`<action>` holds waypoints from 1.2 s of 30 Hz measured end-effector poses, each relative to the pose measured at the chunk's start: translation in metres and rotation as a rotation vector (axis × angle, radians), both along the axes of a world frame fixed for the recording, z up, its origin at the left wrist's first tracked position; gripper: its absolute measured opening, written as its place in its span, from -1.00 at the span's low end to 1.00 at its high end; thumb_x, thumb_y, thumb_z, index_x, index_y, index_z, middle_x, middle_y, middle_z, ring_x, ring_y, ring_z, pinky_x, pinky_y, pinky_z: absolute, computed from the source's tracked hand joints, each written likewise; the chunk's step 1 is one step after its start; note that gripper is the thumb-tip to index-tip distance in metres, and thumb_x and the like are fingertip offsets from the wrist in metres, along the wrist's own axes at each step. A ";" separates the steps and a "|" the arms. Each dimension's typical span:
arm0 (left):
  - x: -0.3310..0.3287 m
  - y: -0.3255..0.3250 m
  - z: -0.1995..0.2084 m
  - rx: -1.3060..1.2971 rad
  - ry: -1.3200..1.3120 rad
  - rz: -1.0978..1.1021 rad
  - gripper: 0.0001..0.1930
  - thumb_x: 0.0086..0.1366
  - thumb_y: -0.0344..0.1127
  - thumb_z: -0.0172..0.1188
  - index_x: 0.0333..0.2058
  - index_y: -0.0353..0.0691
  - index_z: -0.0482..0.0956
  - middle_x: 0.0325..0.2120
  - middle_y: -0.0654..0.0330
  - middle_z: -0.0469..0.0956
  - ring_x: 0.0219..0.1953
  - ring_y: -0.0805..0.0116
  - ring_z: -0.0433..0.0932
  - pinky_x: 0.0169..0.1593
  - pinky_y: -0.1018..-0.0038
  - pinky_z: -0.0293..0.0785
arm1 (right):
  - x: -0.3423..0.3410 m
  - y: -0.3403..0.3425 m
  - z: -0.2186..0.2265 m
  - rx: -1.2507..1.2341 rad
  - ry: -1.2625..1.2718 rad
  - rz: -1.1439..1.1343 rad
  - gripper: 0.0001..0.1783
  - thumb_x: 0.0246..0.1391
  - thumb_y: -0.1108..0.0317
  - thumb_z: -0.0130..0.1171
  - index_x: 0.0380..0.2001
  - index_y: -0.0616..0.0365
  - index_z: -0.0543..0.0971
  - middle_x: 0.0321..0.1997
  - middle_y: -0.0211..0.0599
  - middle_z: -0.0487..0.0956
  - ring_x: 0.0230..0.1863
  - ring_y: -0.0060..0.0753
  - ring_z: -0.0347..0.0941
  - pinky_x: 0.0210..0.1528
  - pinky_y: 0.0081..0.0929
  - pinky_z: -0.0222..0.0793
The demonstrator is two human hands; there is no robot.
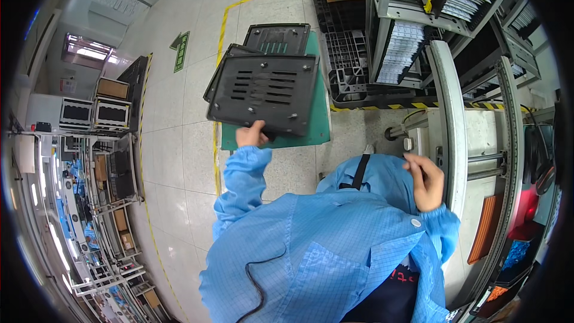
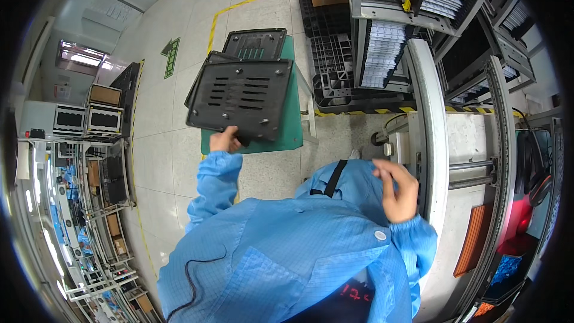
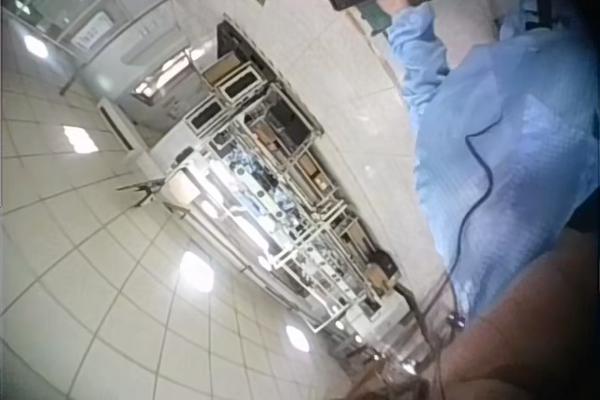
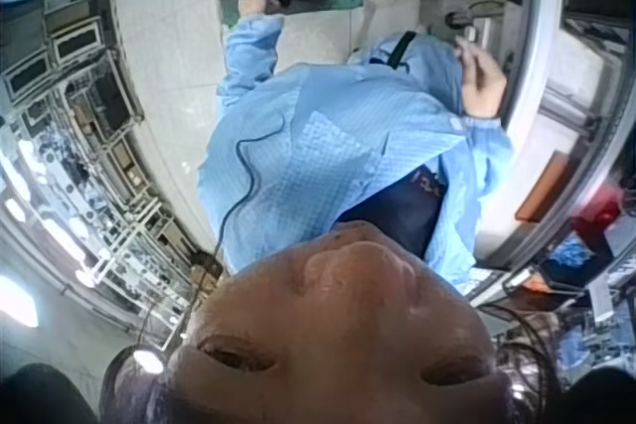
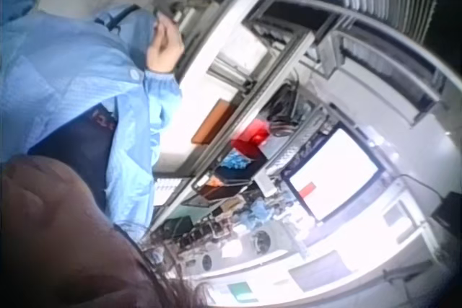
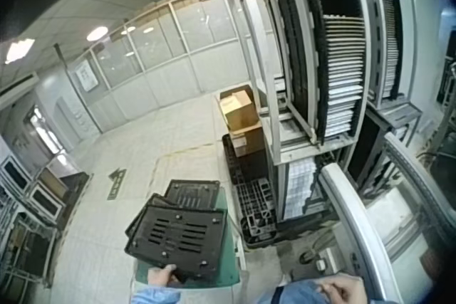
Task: The person is assembling small electronic components onto a printed circuit board template.
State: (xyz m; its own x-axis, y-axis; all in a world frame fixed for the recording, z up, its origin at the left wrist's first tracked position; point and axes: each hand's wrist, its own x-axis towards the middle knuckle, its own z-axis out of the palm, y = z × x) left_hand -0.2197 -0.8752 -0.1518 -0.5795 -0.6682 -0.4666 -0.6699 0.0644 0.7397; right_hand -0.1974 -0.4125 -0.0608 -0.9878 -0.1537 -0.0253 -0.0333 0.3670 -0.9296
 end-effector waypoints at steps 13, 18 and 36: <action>-0.197 -0.026 -0.021 -0.784 0.046 -0.753 -0.52 0.35 0.00 -0.06 -0.03 -0.29 0.54 -0.11 -0.20 0.53 -0.08 -0.08 0.53 -0.02 0.11 0.46 | -0.118 -0.221 -0.129 -0.009 -0.147 0.192 -0.44 -0.10 0.08 0.22 -0.06 0.22 0.54 -0.15 0.08 0.58 -0.02 0.11 0.47 0.05 -0.04 0.34; -0.201 -0.100 -0.036 -0.270 0.370 -1.275 -0.52 0.34 -0.02 -0.03 0.00 -0.30 0.52 -0.06 -0.12 0.52 -0.01 0.00 0.50 0.06 0.16 0.40 | -0.078 -0.182 -0.112 -0.256 -0.055 0.049 -0.52 -0.23 0.39 0.18 -0.11 0.23 0.53 -0.09 0.14 0.55 -0.01 0.11 0.45 0.00 -0.09 0.34; -0.074 0.466 0.164 0.715 0.149 -1.713 -0.57 0.26 -0.25 0.03 0.06 -0.34 0.39 -0.01 0.12 0.47 0.04 0.31 0.41 0.13 0.43 0.27 | 0.302 0.143 0.048 -0.206 0.095 -1.304 -0.42 -0.10 0.60 0.05 0.10 0.30 0.37 -0.08 -0.23 0.39 -0.17 -0.42 0.33 -0.07 -0.51 0.37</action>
